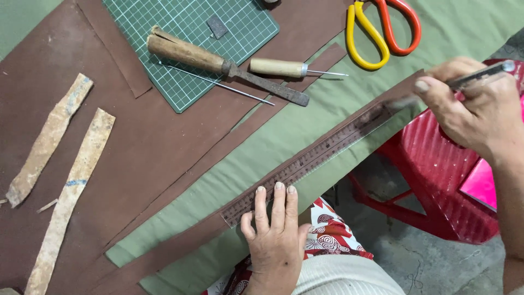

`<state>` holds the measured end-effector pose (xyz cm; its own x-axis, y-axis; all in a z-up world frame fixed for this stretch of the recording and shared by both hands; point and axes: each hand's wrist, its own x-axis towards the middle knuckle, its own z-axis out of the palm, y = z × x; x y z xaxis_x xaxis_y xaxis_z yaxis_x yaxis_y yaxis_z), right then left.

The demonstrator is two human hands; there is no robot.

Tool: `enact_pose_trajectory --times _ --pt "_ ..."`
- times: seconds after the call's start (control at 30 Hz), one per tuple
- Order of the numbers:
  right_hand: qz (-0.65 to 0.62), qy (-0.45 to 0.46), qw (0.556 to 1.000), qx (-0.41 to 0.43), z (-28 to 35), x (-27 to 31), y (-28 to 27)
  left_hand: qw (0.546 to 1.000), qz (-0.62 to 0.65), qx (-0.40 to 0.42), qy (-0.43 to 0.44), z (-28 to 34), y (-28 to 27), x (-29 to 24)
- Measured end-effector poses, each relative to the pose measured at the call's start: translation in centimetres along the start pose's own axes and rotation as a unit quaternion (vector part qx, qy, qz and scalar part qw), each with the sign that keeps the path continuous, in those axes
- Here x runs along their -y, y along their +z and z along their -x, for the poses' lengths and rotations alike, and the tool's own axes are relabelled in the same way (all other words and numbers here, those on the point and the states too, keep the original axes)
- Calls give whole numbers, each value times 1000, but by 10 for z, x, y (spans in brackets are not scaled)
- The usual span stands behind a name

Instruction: Using a ruler and a pen to mark measurements on a long strip of leather for preparation.

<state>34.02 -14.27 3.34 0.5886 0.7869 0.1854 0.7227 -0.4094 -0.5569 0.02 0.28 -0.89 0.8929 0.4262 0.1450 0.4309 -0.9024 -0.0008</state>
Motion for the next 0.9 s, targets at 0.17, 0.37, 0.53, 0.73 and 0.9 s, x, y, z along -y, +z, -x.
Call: enact_pose_trajectory --times 0.17,0.37,0.53,0.73,0.9 --pt "80 27 996 -4 15 -19 8 991 131 -9 3 0 -7 10" --pt "31 1 994 100 12 1 35 989 66 -80 -104 40 -24 113" --pt "36 4 991 130 12 -6 50 960 0 58 -272 101 -25 184" --pt "86 -31 990 103 14 -23 56 956 23 91 -278 103 -31 197" --pt "120 -27 984 128 15 -13 50 947 106 146 -267 101 -47 190"
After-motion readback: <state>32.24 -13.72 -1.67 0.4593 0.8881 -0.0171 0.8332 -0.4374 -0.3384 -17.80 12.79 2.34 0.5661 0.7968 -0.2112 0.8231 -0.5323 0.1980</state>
